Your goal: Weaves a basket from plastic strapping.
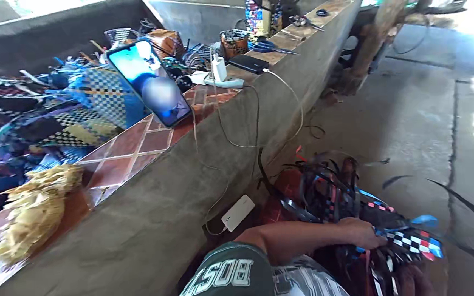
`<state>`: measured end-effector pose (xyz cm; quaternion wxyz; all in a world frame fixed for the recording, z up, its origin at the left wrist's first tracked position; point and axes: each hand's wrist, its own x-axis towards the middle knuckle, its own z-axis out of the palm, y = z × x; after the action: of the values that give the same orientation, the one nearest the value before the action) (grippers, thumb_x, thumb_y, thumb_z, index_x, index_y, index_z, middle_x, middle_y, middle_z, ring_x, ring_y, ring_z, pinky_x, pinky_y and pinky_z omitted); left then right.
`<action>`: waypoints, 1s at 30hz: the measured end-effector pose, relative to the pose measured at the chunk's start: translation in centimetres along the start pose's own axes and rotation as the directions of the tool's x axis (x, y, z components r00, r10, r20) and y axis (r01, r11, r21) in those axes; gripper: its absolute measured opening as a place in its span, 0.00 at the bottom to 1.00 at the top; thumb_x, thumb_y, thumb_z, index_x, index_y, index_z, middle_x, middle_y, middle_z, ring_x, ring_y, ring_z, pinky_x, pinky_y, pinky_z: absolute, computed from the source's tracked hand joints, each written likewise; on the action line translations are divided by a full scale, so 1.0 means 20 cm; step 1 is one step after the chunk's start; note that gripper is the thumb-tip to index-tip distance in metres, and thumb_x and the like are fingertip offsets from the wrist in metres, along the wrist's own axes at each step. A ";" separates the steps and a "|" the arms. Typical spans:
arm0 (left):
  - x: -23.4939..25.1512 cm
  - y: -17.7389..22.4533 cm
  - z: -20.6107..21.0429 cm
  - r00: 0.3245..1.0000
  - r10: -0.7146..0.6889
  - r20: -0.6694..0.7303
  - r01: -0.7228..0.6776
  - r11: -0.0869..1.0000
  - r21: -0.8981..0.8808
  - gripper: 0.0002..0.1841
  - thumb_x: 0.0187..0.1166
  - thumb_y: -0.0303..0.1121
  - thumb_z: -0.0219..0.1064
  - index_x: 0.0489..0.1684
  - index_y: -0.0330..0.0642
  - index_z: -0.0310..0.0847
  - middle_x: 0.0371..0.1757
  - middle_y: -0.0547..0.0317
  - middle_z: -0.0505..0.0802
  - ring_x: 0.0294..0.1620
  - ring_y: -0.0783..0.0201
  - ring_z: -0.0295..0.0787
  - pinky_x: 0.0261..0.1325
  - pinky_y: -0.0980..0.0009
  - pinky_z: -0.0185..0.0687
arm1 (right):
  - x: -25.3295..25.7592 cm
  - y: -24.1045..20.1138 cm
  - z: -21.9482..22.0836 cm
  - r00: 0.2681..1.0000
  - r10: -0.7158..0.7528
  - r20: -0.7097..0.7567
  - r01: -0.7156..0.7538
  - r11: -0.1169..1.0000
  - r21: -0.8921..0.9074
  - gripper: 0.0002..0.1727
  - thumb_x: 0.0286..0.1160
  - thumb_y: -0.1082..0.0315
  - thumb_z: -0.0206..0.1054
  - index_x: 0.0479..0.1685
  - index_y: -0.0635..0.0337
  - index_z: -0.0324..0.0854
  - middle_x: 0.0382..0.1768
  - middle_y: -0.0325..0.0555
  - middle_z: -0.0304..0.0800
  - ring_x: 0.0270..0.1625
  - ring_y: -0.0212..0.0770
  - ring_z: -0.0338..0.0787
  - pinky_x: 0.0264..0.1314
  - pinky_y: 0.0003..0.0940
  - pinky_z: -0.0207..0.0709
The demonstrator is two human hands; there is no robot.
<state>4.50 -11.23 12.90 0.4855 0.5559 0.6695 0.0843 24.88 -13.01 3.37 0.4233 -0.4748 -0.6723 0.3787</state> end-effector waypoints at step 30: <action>0.05 -0.29 0.04 0.960 0.167 -0.224 -0.246 0.885 -0.394 0.30 0.81 0.43 0.73 0.78 0.39 0.74 0.62 0.40 0.90 0.59 0.50 0.89 0.64 0.49 0.84 | 0.17 -0.06 0.12 0.841 -0.404 0.358 0.456 0.888 -0.068 0.11 0.77 0.76 0.63 0.43 0.68 0.93 0.52 0.57 0.94 0.57 0.48 0.94 0.63 0.44 0.87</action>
<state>1.23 -12.81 8.11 0.5177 0.4971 0.6142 0.3280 21.68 -10.24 4.31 0.3402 -0.2707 -0.8502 0.2970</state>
